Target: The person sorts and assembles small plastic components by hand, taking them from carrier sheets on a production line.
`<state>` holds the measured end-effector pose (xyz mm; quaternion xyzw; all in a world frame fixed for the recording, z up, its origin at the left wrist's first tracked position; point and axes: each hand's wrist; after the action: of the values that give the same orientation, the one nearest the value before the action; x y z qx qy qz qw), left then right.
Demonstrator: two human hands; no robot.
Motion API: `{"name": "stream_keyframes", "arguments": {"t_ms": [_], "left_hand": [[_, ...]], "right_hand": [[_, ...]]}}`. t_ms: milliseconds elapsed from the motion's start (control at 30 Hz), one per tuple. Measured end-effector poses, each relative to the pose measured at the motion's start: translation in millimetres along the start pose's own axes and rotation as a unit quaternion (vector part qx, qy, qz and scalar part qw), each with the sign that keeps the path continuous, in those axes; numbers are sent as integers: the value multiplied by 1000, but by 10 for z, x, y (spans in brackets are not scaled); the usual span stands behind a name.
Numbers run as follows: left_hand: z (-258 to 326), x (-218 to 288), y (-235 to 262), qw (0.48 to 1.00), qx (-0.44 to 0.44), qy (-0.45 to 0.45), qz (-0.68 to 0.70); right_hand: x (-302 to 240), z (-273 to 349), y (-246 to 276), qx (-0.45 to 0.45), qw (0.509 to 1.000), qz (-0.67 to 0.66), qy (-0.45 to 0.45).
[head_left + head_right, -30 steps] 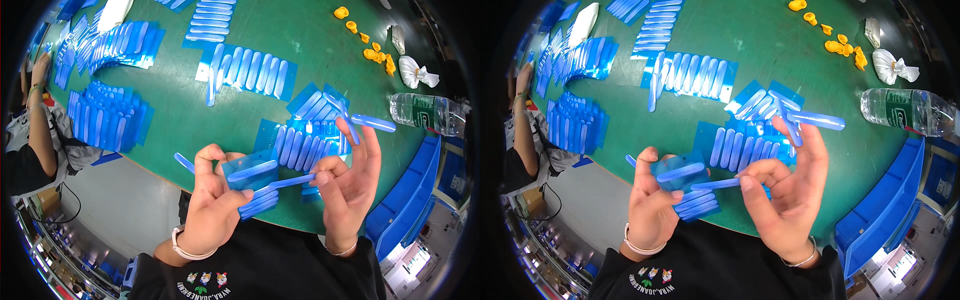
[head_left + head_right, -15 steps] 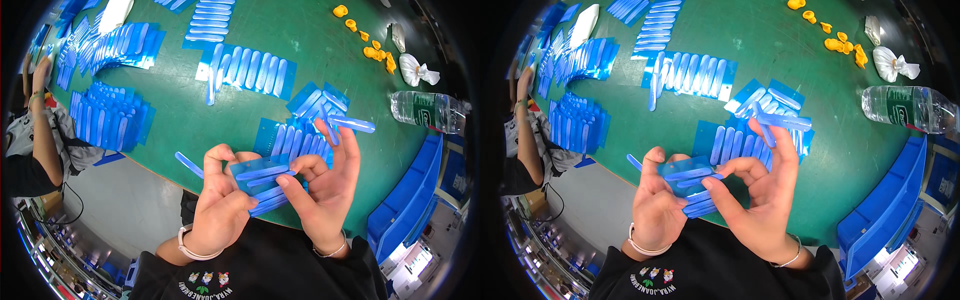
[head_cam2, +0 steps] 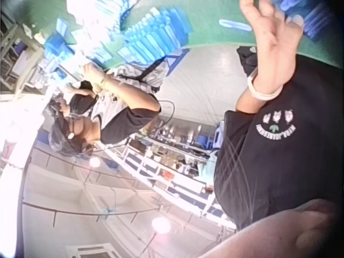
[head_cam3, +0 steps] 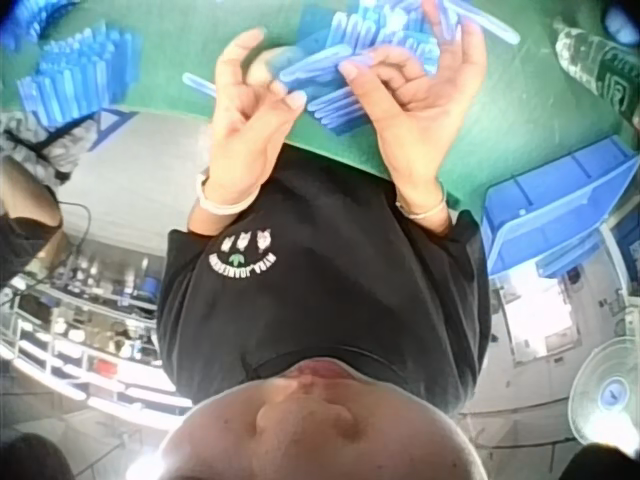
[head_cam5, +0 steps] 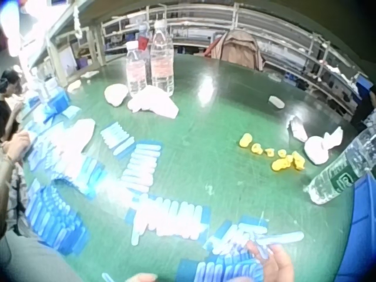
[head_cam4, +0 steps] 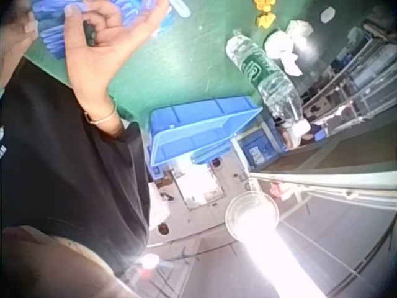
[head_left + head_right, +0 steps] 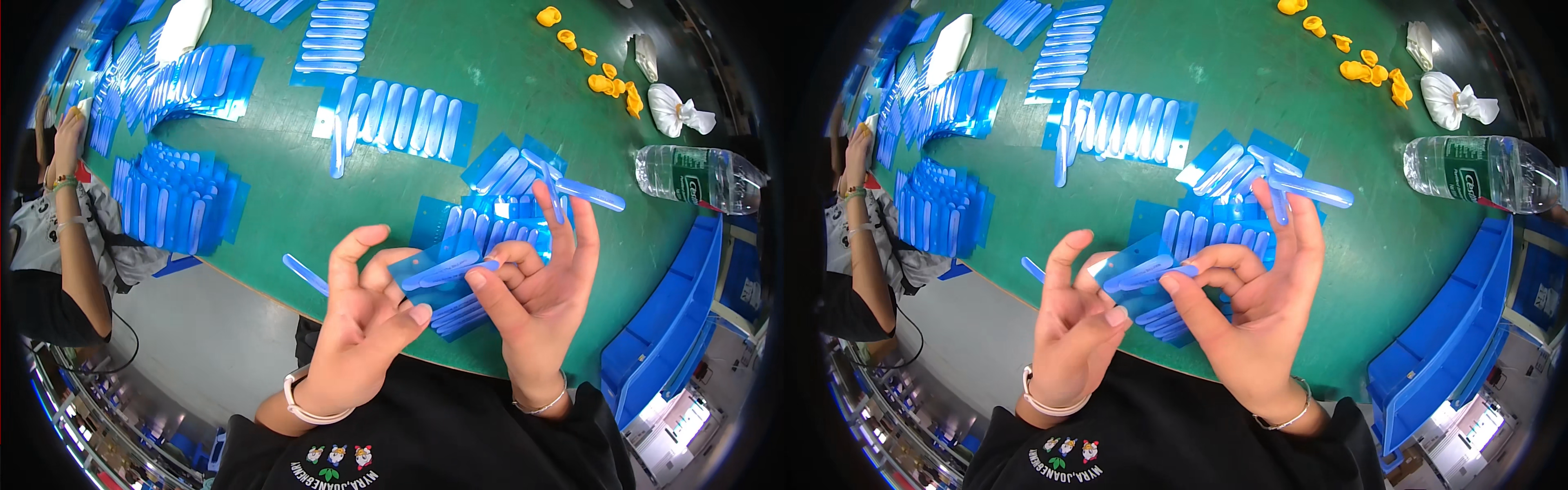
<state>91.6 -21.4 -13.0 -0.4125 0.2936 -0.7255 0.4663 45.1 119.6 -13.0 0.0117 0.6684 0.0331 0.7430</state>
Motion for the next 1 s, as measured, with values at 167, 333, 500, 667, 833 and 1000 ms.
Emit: {"name": "stream_keyframes", "arguments": {"t_ms": [167,333,500,667,833,1000], "left_hand": [[-14,22,-19,990,-10,-44,-135],[-12,4,114,988,-24,-70,-136],[-23,1,129,986,-16,-82,-146],[-20,-18,129,986,-15,-107,-129],[9,-24,80,990,-23,-99,-100],[9,-36,77,994,-21,-84,-74]], "right_hand": [[1,-14,39,36,999,21,18],[-62,24,69,42,991,85,95],[-122,38,65,61,992,49,99],[-46,85,9,42,990,96,90],[-8,67,13,61,987,106,100],[24,68,-6,52,987,102,113]]}}
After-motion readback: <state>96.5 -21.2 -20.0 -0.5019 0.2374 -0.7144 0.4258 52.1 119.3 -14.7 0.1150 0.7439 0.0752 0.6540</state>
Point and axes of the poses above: each hand's wrist, its own z-axis away from the middle knuckle, its own y-axis out of the back of the hand, x = y × z, and after that the axes turned 11 degrees about z, right-handed
